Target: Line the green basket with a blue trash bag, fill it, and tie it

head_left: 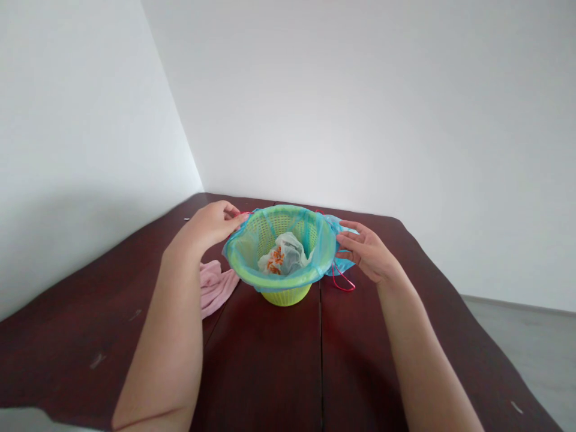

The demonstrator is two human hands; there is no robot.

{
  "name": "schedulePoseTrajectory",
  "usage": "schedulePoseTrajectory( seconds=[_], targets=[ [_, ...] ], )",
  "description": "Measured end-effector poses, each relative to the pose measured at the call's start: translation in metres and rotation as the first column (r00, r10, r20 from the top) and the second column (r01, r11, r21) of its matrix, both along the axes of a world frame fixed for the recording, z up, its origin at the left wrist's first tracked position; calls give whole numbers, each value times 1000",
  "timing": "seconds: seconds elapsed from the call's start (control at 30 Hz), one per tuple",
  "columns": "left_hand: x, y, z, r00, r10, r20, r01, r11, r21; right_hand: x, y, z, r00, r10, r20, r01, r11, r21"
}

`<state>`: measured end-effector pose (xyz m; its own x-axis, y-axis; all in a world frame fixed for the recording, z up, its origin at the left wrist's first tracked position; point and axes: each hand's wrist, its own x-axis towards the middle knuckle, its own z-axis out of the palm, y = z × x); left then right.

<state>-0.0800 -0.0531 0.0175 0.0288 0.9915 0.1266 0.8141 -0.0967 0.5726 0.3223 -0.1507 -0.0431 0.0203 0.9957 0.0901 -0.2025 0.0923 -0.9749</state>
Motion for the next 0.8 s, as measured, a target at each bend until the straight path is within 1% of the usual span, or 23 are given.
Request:
schedulePoseTrajectory(
  seconds=[0.07,0.2,0.3,0.37,0.47,0.57,0.63,0.7,0.8],
  targets=[
    [0,-5,4,999,-29,32,30,999,-14,-8,1,-1,995,-61,78,59,998,29],
    [6,-15,12,998,-66,0,66,998,-7,-22,1,-2,958,-202,204,189,979,82],
    [6,-19,14,994,-106,3,106,994,4,-23,-3,2,950,-218,224,206,976,78],
    [3,-20,14,989,-148,12,148,989,25,-21,-5,6,959,-207,195,199,978,60],
    [-2,-23,13,973,-228,28,228,974,19,-14,-7,11,976,-201,88,198,979,39],
    [-3,-25,12,960,-280,33,280,960,8,-8,-7,12,991,-126,-51,126,992,-14],
    [0,-24,12,950,-309,47,308,951,12,-5,-7,12,989,-91,-112,88,996,-34],
    [4,-21,11,936,-340,91,340,940,12,-3,-8,13,988,-94,-124,92,996,-23],
    [9,-13,8,904,-376,202,377,926,37,-3,-11,16,992,-91,-89,91,996,6]
  ],
)
